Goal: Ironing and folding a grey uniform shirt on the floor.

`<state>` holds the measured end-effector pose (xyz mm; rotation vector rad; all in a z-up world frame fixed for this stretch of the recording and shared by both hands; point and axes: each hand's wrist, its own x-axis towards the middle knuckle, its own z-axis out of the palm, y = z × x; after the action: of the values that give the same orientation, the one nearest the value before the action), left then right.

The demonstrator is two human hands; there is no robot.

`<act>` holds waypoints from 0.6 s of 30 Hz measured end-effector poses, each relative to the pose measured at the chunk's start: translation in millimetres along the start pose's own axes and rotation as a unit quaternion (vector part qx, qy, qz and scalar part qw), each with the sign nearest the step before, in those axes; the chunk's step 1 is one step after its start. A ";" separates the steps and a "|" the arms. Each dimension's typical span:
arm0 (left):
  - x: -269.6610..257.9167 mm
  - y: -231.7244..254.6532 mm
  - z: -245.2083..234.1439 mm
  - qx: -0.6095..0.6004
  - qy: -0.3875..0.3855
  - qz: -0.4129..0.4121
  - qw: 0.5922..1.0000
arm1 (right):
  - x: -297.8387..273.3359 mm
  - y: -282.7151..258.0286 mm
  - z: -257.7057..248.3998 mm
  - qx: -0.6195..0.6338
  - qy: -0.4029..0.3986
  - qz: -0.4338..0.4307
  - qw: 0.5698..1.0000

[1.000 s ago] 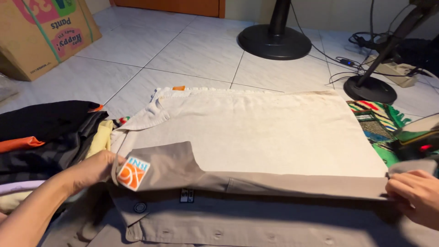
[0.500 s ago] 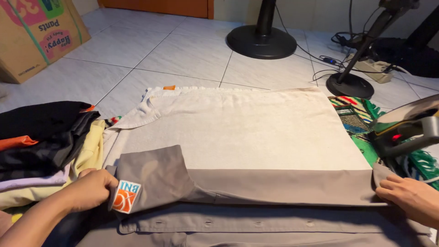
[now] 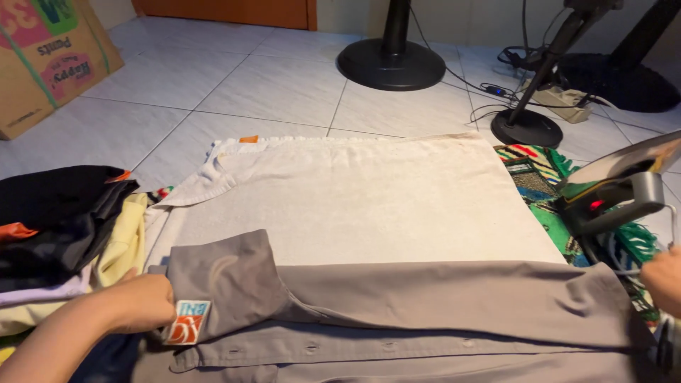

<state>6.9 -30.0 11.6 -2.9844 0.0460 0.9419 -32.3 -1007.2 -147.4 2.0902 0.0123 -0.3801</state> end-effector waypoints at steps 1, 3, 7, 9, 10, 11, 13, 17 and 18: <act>6.4 4.0 -1.0 0.032 0.010 -0.031 0.999 | -3.7 9.6 -12.7 0.131 0.061 0.060 0.988; -4.6 37.0 -15.0 0.065 0.020 -0.061 0.996 | -4.8 17.8 -30.1 0.262 0.125 0.116 0.950; -17.2 129.5 -17.3 -0.027 0.243 0.078 0.967 | -20.4 5.9 -77.1 0.686 -0.082 0.284 0.665; 3.3 167.9 8.4 -0.107 0.383 0.237 0.886 | -37.0 -1.7 -106.6 0.767 -0.184 0.289 0.543; 12.3 187.5 21.6 -0.099 0.371 0.324 0.864 | -42.1 -5.0 -118.9 0.758 -0.187 0.294 0.551; 21.2 207.4 35.8 -0.091 0.356 0.408 0.835 | -46.4 -8.2 -130.7 0.748 -0.191 0.299 0.561; 23.5 239.5 48.1 -0.078 0.341 0.423 0.836 | -45.7 -14.7 -139.9 0.765 -0.172 0.302 0.542; 30.7 276.1 56.6 -0.053 0.272 0.412 0.868 | 0.6 -37.4 -53.8 0.821 -0.131 0.334 0.443; 28.1 278.3 53.3 -0.054 0.267 0.413 0.869 | -12.5 -35.6 -81.1 0.820 -0.136 0.336 0.444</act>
<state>-9.5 -307.8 -48.9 -3.2032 1.3914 0.0345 -28.5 -918.7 -135.0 3.4158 -2.1580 -0.1180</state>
